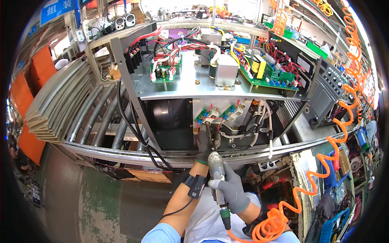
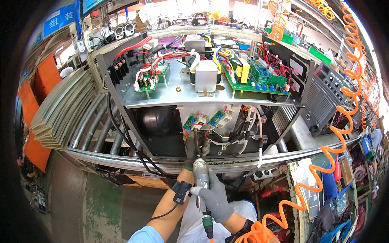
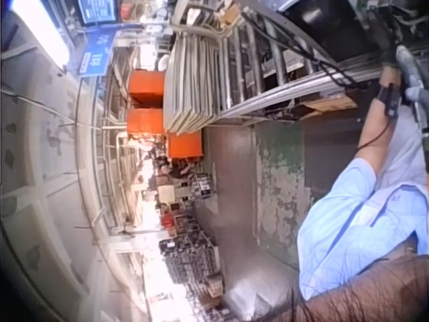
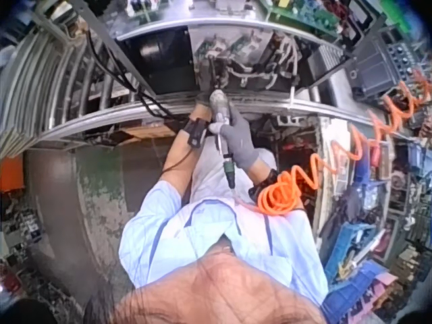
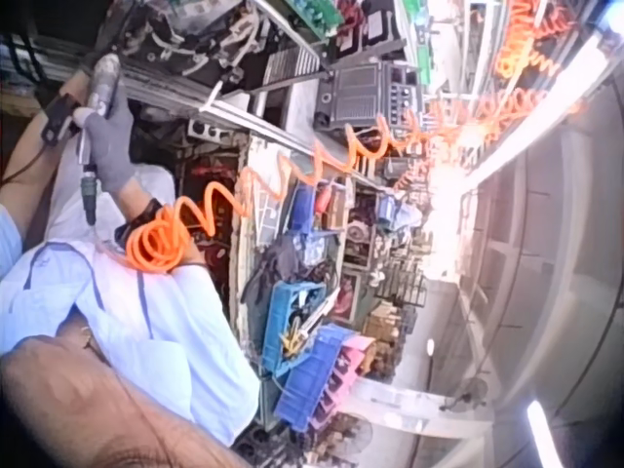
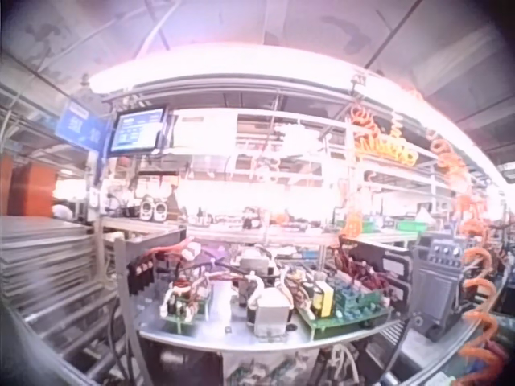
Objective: Assembling internal wiring, circuit boards, and chassis components of an industrial MIG welding machine.
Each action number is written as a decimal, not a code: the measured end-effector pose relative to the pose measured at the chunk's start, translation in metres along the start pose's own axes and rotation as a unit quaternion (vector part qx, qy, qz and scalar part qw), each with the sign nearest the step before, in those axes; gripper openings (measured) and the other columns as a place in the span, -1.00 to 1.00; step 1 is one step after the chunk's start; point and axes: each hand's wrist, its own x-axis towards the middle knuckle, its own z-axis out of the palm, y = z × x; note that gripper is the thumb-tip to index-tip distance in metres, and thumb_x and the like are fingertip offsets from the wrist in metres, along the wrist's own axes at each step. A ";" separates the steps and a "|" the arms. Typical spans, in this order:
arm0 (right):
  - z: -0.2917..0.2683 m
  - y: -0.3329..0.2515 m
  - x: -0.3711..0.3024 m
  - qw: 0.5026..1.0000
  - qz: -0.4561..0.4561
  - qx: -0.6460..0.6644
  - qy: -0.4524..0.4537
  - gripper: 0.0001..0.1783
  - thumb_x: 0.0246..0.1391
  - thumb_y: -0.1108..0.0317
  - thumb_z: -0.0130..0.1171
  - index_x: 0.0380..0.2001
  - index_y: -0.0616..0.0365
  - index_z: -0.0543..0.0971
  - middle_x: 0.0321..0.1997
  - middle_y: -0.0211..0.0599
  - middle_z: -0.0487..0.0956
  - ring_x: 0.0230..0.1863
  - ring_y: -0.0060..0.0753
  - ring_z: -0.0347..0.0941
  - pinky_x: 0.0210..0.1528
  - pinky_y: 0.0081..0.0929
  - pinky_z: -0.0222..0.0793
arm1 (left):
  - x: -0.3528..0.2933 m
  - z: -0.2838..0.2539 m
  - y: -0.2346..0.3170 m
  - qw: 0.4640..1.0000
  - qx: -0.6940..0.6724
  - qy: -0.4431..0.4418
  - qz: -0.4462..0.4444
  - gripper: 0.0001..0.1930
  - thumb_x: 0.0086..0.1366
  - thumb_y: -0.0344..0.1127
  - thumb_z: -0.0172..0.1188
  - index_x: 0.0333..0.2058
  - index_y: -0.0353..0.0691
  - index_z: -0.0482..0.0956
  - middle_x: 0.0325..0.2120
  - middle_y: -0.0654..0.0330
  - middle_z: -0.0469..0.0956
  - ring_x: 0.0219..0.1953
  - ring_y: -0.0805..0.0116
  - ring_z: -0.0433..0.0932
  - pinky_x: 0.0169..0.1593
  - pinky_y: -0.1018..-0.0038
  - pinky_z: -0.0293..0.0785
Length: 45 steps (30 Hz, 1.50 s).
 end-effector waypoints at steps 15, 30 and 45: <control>-0.005 -0.008 -0.004 0.999 0.040 0.029 -0.013 -0.29 -0.23 0.39 0.20 0.11 0.16 0.29 -0.47 -0.35 0.42 -0.64 -0.53 0.38 -0.62 -0.60 0.32 | -0.021 0.049 0.013 0.995 -0.042 0.089 0.001 -0.37 0.30 0.24 -0.32 -0.44 -0.23 0.50 -0.82 0.22 0.34 -0.88 0.38 0.21 -0.80 0.48 0.07; -0.003 0.001 -0.011 0.999 -0.004 -0.034 0.035 -0.12 -0.30 0.38 0.28 0.21 0.24 0.23 -0.32 -0.42 0.43 -0.37 -0.63 0.34 -0.31 -0.64 0.31 | -0.049 0.065 0.007 0.984 -0.077 0.151 -0.045 -0.62 0.29 -0.02 0.01 -0.41 -0.28 0.45 -0.53 0.16 0.50 -0.57 0.39 0.49 -0.60 0.52 0.36; -0.018 0.023 -0.061 0.998 0.048 -0.024 0.035 0.02 -0.29 0.37 0.32 0.29 0.26 0.08 -0.34 -0.37 0.45 -0.33 -0.59 0.37 -0.24 -0.58 0.32 | -0.066 0.049 0.021 0.973 -0.066 0.102 -0.197 -0.72 0.35 -0.09 0.01 -0.33 -0.20 0.44 -0.65 0.27 0.36 -0.76 0.57 0.13 -0.72 0.67 -0.03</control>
